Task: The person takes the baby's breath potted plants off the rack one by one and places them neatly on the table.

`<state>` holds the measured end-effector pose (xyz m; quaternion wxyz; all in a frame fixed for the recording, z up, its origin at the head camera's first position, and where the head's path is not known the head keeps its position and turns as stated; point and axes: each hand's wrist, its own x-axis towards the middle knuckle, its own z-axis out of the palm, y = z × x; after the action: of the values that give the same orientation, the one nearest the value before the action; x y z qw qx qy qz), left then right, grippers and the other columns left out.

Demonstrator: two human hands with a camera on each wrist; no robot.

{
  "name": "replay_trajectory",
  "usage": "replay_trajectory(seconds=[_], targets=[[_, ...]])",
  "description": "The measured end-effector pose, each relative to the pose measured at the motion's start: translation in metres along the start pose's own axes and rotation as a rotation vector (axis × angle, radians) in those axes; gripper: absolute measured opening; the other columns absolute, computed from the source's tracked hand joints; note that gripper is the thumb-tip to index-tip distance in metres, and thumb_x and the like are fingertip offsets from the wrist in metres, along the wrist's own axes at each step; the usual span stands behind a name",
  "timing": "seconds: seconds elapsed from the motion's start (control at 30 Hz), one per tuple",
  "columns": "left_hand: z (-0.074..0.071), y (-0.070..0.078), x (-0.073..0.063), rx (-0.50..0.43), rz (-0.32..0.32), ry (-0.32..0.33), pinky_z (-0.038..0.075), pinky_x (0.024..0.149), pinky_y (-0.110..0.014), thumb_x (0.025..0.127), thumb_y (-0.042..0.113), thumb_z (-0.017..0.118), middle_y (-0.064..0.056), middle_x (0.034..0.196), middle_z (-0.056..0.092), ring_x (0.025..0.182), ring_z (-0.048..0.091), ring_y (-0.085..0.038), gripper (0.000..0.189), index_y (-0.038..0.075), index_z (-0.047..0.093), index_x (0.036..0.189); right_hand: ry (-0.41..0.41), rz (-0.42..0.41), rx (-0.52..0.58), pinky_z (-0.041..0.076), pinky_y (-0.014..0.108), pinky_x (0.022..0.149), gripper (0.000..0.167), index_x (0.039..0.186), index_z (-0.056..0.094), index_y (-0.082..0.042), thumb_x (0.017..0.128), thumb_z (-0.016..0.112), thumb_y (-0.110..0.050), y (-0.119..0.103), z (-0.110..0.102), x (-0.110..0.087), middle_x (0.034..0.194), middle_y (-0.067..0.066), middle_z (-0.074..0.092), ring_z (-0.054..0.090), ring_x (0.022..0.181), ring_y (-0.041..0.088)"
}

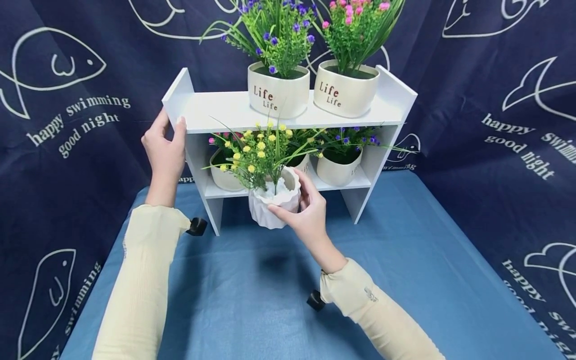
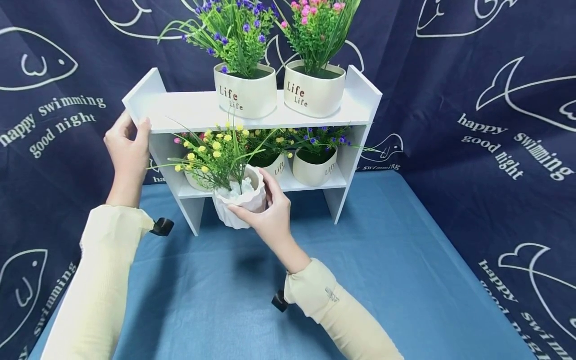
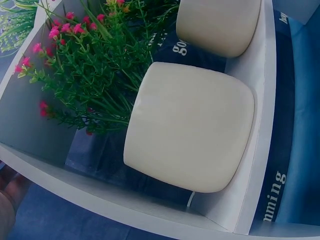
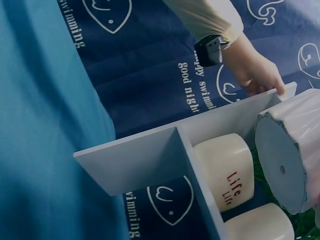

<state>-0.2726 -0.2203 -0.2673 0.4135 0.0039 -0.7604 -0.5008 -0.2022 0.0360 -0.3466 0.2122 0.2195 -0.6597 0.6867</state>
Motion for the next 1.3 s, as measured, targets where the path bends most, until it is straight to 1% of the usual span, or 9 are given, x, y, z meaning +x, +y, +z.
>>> replay_trajectory(seconds=[0.13,0.33,0.53,0.6,0.77,0.83,0.97,1.03,1.3], targets=[[0.001,-0.001,-0.001,0.003,0.005,0.001,0.039,0.108,-0.022,0.093,0.018,0.057,-0.007,0.132,0.063,0.125,0.058,-0.013,0.040,0.012,0.061,0.132,0.004,0.005,0.009,0.047,0.015,0.093,0.078,0.136,0.049,0.005,0.065,0.081,0.008,0.005,-0.003,-0.005,0.131,0.025,0.057,0.056,0.112,0.006],[0.003,-0.001,-0.001,-0.012,0.003,-0.006,0.039,0.109,-0.023,0.093,0.018,0.057,-0.007,0.132,0.063,0.125,0.058,-0.013,0.039,0.014,0.061,0.132,0.016,0.015,0.043,0.047,0.015,0.096,0.081,0.137,0.047,0.006,0.067,0.086,-0.005,0.011,-0.009,-0.011,0.133,0.027,0.054,0.056,0.114,0.005],[0.002,0.000,-0.001,-0.013,-0.003,0.005,0.039,0.107,-0.020,0.093,0.017,0.058,-0.004,0.131,0.064,0.124,0.058,-0.009,0.039,0.014,0.062,0.131,0.019,0.029,0.042,0.047,0.015,0.096,0.082,0.138,0.046,0.008,0.067,0.085,-0.003,0.015,-0.012,-0.015,0.133,0.028,0.054,0.056,0.114,0.004],[0.000,0.001,-0.001,-0.009,-0.001,0.009,0.039,0.107,-0.019,0.093,0.017,0.058,-0.003,0.130,0.064,0.123,0.058,-0.008,0.038,0.014,0.062,0.131,0.019,0.034,0.044,0.047,0.014,0.095,0.084,0.138,0.044,0.009,0.068,0.087,-0.010,0.017,-0.012,-0.016,0.133,0.029,0.053,0.056,0.113,0.004],[-0.003,0.000,0.001,-0.002,-0.006,0.008,0.039,0.108,-0.020,0.093,0.018,0.058,-0.002,0.131,0.064,0.124,0.058,-0.009,0.038,0.016,0.062,0.131,0.020,0.048,0.058,0.046,0.014,0.095,0.096,0.139,0.044,0.009,0.067,0.088,-0.037,0.023,-0.011,-0.021,0.133,0.030,0.052,0.056,0.112,0.003],[-0.002,-0.001,0.001,-0.007,-0.010,0.004,0.038,0.108,-0.020,0.094,0.018,0.058,-0.002,0.132,0.063,0.125,0.057,-0.008,0.038,0.017,0.062,0.131,0.024,0.051,0.056,0.046,0.014,0.095,0.094,0.138,0.044,0.008,0.067,0.088,-0.035,0.025,-0.012,-0.023,0.132,0.030,0.052,0.056,0.112,0.003],[0.000,-0.001,0.001,-0.019,-0.011,-0.003,0.037,0.109,-0.019,0.093,0.018,0.058,-0.003,0.132,0.063,0.125,0.057,-0.008,0.039,0.016,0.062,0.132,0.029,0.053,0.040,0.047,0.014,0.095,0.086,0.138,0.043,0.010,0.068,0.087,-0.014,0.029,-0.015,-0.026,0.132,0.030,0.053,0.056,0.112,0.003],[0.000,0.000,0.001,-0.024,-0.015,-0.005,0.037,0.109,-0.020,0.093,0.018,0.058,-0.004,0.132,0.063,0.125,0.057,-0.009,0.039,0.017,0.061,0.132,0.030,0.061,0.039,0.046,0.013,0.095,0.085,0.138,0.043,0.011,0.067,0.086,-0.008,0.031,-0.016,-0.027,0.132,0.030,0.052,0.056,0.112,0.002],[0.001,0.000,0.000,-0.019,-0.014,-0.001,0.038,0.109,-0.020,0.093,0.018,0.058,-0.004,0.132,0.063,0.125,0.057,-0.009,0.039,0.016,0.061,0.132,0.014,0.072,0.019,0.046,0.014,0.096,0.080,0.138,0.045,0.008,0.067,0.083,0.001,0.039,-0.017,-0.034,0.132,0.030,0.053,0.056,0.113,0.002]])
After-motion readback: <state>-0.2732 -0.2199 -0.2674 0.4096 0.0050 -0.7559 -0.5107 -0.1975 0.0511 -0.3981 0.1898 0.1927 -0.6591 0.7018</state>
